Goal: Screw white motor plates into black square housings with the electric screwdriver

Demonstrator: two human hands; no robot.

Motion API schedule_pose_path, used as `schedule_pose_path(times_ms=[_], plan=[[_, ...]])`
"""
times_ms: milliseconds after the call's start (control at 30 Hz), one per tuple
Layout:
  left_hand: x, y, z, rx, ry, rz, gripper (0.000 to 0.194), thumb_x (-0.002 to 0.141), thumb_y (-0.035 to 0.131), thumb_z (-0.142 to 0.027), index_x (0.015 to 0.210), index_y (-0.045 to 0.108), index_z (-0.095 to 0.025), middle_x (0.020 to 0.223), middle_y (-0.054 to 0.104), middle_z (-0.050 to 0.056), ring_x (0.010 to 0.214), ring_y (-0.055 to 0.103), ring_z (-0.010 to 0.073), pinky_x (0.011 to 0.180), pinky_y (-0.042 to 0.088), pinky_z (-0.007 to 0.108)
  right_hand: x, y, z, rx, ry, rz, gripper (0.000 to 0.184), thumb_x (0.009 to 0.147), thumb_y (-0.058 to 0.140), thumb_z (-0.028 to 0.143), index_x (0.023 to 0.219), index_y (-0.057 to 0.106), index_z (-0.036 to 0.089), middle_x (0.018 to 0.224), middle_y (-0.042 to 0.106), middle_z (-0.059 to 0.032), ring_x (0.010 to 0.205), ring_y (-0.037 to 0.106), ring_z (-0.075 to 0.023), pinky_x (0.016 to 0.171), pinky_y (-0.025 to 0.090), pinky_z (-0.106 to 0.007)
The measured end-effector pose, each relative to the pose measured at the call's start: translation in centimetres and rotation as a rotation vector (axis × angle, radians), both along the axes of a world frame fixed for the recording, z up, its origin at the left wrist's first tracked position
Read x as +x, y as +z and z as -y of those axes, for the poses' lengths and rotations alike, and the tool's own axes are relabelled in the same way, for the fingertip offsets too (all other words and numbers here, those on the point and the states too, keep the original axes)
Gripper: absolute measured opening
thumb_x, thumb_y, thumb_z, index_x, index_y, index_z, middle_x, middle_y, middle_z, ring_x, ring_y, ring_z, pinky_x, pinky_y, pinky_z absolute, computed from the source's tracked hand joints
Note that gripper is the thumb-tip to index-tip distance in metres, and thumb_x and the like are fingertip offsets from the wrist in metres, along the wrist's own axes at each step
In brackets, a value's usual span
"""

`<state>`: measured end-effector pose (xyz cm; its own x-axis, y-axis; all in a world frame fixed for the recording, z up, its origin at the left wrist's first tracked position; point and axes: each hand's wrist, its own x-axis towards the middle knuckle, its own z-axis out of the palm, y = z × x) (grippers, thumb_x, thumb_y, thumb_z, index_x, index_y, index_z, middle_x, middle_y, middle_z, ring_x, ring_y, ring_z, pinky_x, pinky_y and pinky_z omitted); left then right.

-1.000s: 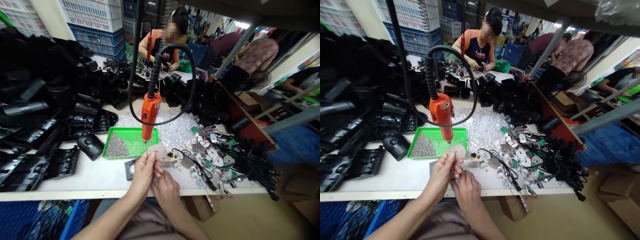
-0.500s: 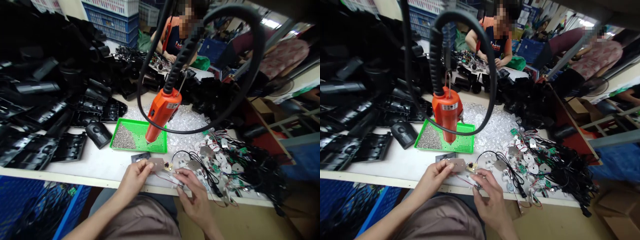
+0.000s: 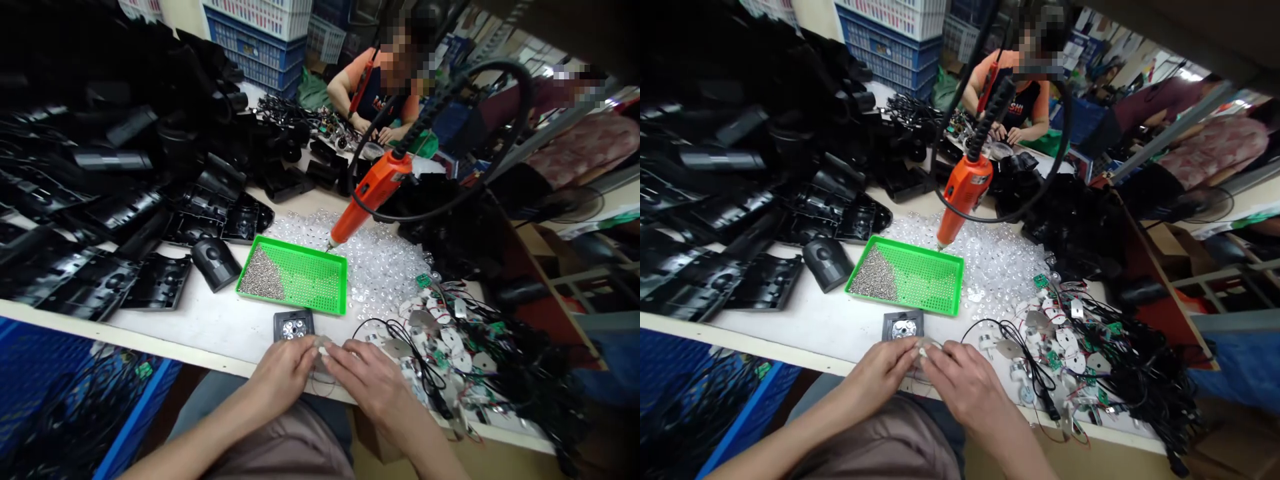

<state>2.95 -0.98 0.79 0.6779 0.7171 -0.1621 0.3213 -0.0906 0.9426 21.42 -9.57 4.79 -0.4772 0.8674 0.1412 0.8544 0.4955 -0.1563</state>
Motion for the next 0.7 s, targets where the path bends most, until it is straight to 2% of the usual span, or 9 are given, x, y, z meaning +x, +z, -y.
schedule_pose_path(times_ms=[67,167,333,400,500,567,633,700], plan=[[-0.3,0.2,0.0,-0.043,-0.044,0.024,0.032,0.094,0.04,-0.035,0.098,0.068,-0.02,0.089,0.071,0.007,0.081,0.063,0.0223,0.076,0.046,0.03,-0.2,0.2,-0.3,0.041,0.063,0.033,0.038,0.091,0.045,0.008,0.126,0.058,0.013,0.127,0.065,-0.01,0.106,0.06,-0.0277,0.084,0.057,-0.044],[-0.9,0.2,0.0,-0.105,-0.072,0.062,0.034,0.094,0.039,-0.037,0.098,0.067,-0.017,0.084,0.068,0.005,0.074,0.059,0.0188,0.071,0.047,0.028,-0.4,-0.3,-1.0,0.063,0.121,-0.058,0.037,0.093,0.043,0.009,0.127,0.057,0.012,0.125,0.066,-0.0121,0.107,0.06,-0.0246,0.085,0.058,-0.04],[-2.1,-1.7,0.5,-0.326,-0.028,0.112,0.036,0.09,0.048,-0.045,0.097,0.067,-0.016,0.073,0.062,0.001,0.063,0.052,0.0136,0.058,0.044,0.023,-1.4,-2.3,-1.2,-0.001,0.08,-0.337,0.054,0.088,0.04,-0.001,0.137,0.048,0.02,0.129,0.064,-0.0099,0.117,0.058,-0.0206,0.093,0.056,-0.038],[-2.7,-2.5,0.8,-0.448,0.035,0.131,0.042,0.087,0.052,-0.052,0.098,0.068,-0.015,0.072,0.063,0.001,0.062,0.053,0.0133,0.057,0.043,0.022,-1.7,-3.1,-1.2,-0.088,0.025,-0.474,0.055,0.087,0.042,0.0,0.137,0.047,0.023,0.129,0.064,-0.0086,0.116,0.06,-0.0191,0.093,0.056,-0.036],[-3.4,-3.1,0.9,-0.665,0.178,0.152,0.058,0.073,0.062,-0.066,0.096,0.07,-0.013,0.068,0.064,0.002,0.058,0.055,0.0135,0.053,0.042,0.022,-1.6,-3.7,-1.5,-0.151,-0.167,-0.617,0.051,0.088,0.045,0.007,0.136,0.048,0.025,0.125,0.066,-0.0078,0.113,0.063,-0.0173,0.093,0.056,-0.034],[-3.7,-3.1,0.6,-0.769,0.289,0.161,0.065,0.064,0.067,-0.07,0.093,0.071,-0.013,0.065,0.065,0.003,0.057,0.056,0.0132,0.052,0.042,0.021,-1.6,-3.7,-2.1,-0.149,-0.207,-0.571,0.051,0.088,0.049,0.011,0.137,0.048,0.025,0.129,0.063,-0.0081,0.117,0.061,-0.0195,0.096,0.055,-0.039],[-3.9,-3.0,0.4,-0.798,0.362,0.172,0.064,0.062,0.071,-0.07,0.092,0.072,-0.013,0.064,0.066,0.003,0.057,0.057,0.013,0.053,0.042,0.021,-2.1,-3.5,-2.8,-0.191,-0.14,-0.452,0.058,0.084,0.056,0.015,0.14,0.045,0.022,0.136,0.058,-0.0096,0.123,0.055,-0.0242,0.101,0.05,-0.047],[-4.0,-2.9,0.4,-0.768,0.368,0.199,0.06,0.064,0.071,-0.067,0.092,0.073,-0.014,0.068,0.068,0.003,0.06,0.059,0.0142,0.057,0.045,0.023,-2.8,-3.3,-3.3,-0.235,-0.078,-0.351,0.067,0.08,0.06,0.015,0.143,0.04,0.018,0.139,0.055,-0.012,0.125,0.052,-0.0274,0.102,0.048,-0.051]])
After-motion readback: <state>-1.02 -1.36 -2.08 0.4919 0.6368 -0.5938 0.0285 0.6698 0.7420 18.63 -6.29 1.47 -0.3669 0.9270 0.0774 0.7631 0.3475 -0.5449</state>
